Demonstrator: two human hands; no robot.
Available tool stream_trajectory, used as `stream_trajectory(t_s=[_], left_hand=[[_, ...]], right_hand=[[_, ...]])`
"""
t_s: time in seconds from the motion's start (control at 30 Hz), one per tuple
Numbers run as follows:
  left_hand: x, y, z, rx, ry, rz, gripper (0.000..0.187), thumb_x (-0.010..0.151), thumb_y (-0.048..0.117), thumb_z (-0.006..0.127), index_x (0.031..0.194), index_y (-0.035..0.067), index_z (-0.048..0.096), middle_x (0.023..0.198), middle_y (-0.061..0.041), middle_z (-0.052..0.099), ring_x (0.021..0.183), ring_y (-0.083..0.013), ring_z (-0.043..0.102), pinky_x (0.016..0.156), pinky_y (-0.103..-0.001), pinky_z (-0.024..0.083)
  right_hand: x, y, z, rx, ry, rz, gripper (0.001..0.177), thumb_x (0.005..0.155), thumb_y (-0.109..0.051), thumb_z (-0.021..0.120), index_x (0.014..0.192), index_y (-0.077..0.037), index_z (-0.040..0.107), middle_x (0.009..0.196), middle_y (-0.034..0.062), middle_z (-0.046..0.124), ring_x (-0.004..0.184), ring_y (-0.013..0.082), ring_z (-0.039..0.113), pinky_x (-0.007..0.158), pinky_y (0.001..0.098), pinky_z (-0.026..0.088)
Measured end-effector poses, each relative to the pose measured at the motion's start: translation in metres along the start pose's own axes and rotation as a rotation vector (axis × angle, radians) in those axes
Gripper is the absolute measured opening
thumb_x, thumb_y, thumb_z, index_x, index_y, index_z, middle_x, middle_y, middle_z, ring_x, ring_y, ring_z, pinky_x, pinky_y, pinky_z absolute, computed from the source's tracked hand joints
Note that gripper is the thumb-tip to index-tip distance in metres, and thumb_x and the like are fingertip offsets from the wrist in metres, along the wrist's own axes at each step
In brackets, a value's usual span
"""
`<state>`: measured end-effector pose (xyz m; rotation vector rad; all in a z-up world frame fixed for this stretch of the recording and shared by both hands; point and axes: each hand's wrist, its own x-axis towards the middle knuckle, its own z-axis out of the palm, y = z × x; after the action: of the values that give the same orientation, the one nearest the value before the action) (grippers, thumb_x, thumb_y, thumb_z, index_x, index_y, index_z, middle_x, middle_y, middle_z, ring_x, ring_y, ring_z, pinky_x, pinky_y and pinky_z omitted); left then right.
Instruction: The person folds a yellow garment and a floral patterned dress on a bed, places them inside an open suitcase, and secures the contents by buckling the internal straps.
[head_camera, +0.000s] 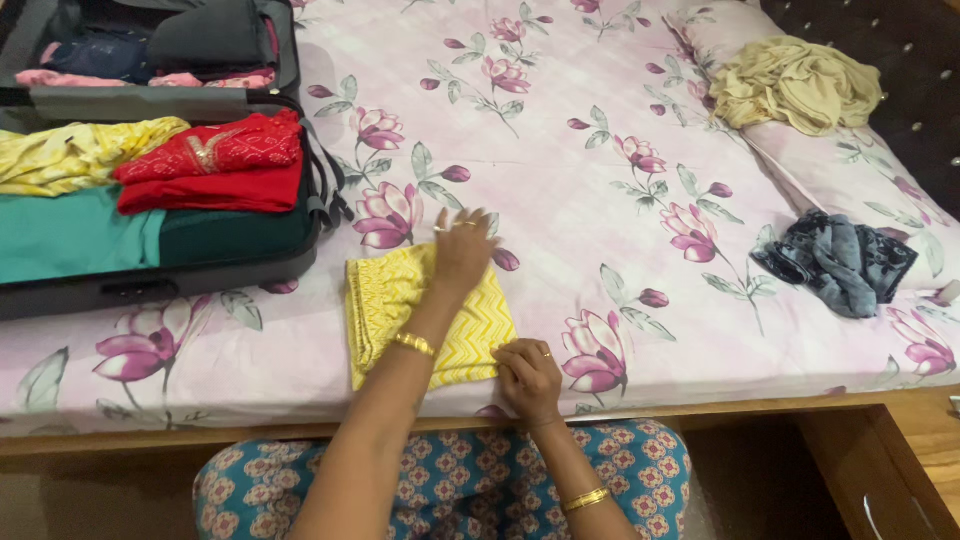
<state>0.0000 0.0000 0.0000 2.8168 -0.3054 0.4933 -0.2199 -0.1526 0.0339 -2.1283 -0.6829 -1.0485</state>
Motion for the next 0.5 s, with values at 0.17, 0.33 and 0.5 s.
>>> stream_trajectory(t_s=[0.17,0.33,0.5], left_hand=[[-0.074,0.062,-0.087,-0.080,-0.307,0.073,0.089,0.092,0.067,0.049,0.156,0.009,0.031,0.167,-0.011,0.023,0.154,-0.0314,0.015,0.118,-0.067,0.000],[-0.119,0.033,-0.149,0.165,-0.559,-0.200,0.095,0.093,0.077,0.039,0.162,0.014,0.022,0.170,-0.007,0.014,0.158,-0.0289,0.004,0.123,-0.065,-0.008],[-0.157,-0.027,-0.147,0.266,0.012,-0.505,0.092,0.090,0.060,0.060,0.155,0.000,0.035,0.162,-0.022,0.034,0.152,-0.0380,0.025,0.117,-0.064,0.017]], right_hand=[[0.006,-0.008,-0.003,-0.004,0.017,0.001,0.018,0.074,0.003,0.072,0.086,-0.010,0.075,0.089,0.0041,0.071,0.086,0.0233,0.068,0.073,0.0344,0.055],[0.010,-0.008,-0.004,-0.006,0.021,-0.007,0.019,0.075,0.004,0.070,0.086,-0.010,0.075,0.089,0.0032,0.071,0.088,0.0234,0.069,0.076,0.0341,0.056],[0.001,-0.006,-0.003,0.013,0.023,-0.009,0.018,0.077,0.002,0.069,0.087,-0.010,0.075,0.091,0.0037,0.072,0.090,0.0238,0.068,0.077,0.0337,0.056]])
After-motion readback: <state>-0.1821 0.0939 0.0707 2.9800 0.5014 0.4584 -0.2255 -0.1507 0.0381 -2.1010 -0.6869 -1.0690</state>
